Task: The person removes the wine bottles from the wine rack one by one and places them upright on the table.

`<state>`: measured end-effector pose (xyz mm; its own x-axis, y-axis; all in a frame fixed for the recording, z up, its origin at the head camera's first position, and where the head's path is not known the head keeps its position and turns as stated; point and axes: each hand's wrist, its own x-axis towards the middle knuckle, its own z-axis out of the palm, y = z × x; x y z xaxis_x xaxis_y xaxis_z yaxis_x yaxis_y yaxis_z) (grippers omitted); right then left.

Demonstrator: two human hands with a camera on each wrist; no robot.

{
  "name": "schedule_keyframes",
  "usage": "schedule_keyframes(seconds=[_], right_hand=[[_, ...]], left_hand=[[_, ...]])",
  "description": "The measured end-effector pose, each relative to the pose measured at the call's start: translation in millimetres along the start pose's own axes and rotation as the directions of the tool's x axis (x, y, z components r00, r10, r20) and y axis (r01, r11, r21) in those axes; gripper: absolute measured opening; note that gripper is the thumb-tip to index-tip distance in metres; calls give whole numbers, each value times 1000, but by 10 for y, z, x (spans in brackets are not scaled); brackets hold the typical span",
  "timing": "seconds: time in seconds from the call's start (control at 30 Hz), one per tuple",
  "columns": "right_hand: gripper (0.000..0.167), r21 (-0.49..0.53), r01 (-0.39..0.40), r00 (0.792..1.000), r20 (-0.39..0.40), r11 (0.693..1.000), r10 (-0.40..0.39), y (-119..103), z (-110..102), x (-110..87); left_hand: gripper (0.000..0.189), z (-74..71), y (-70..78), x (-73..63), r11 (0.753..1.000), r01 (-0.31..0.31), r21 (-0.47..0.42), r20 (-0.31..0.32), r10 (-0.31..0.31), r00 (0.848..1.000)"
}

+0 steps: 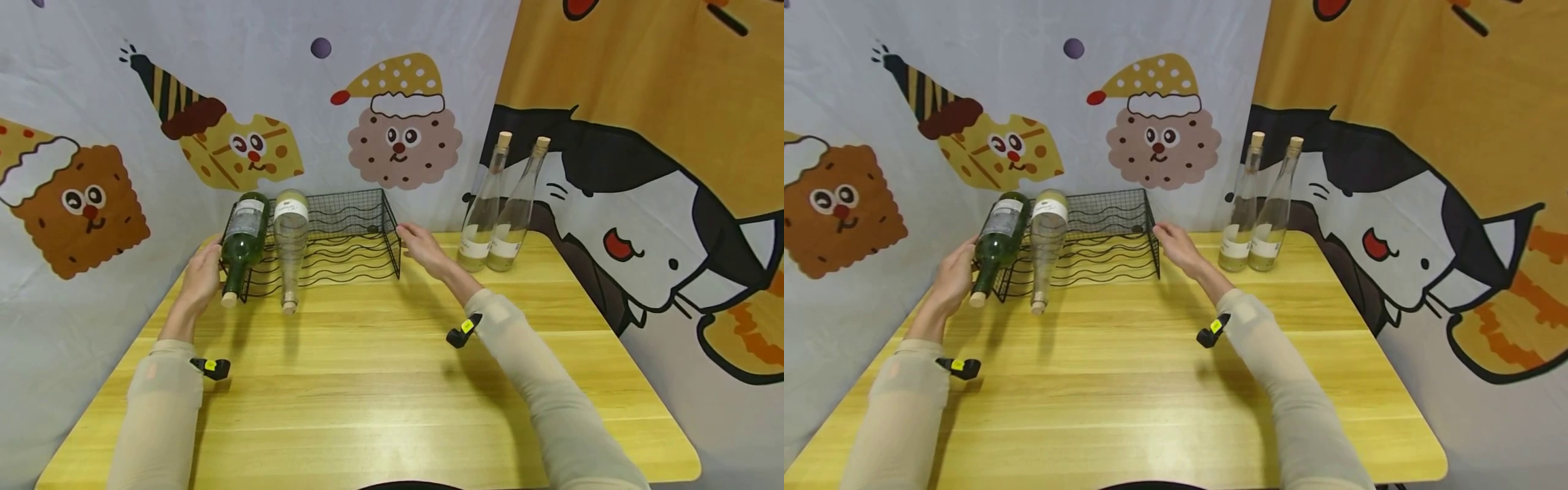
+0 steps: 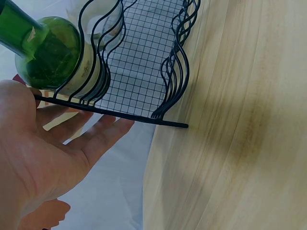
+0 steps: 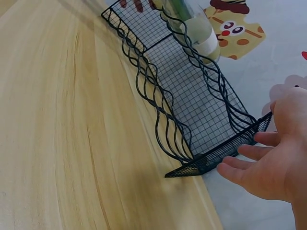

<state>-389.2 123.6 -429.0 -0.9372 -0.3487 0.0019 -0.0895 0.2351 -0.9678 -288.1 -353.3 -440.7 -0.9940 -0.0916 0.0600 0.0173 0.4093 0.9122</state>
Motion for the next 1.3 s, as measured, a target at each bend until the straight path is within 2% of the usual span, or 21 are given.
schedule_keyframes(seconds=[0.27, 0.43, 0.67, 0.97, 1.17, 1.3], right_hand=[[64, 46, -13, 1000, 19, 999, 12, 6, 7, 0], [65, 65, -25, 999, 34, 998, 23, 22, -4, 6], [66, 78, -41, 998, 43, 996, 38, 54, -10, 19], [65, 70, -28, 999, 30, 997, 26, 55, -6, 12], [65, 66, -18, 1000, 10, 998, 17, 48, 8, 1], [66, 74, -9, 1000, -1, 997, 9, 61, 23, 8]], left_hand=[[70, 3, 10, 7, 1000, 5, -9, 1, -5, 1000], [71, -7, -15, -5, 1000, -3, 24, 7, 3, 1000], [71, 9, -42, -7, 1000, 4, 24, 4, -4, 1000], [69, -10, 84, -26, 999, 13, 35, 18, -14, 1000], [68, -10, 157, -33, 999, 46, -23, 31, -45, 999], [68, -14, 123, -4, 1000, 21, -9, -7, -21, 1000]])
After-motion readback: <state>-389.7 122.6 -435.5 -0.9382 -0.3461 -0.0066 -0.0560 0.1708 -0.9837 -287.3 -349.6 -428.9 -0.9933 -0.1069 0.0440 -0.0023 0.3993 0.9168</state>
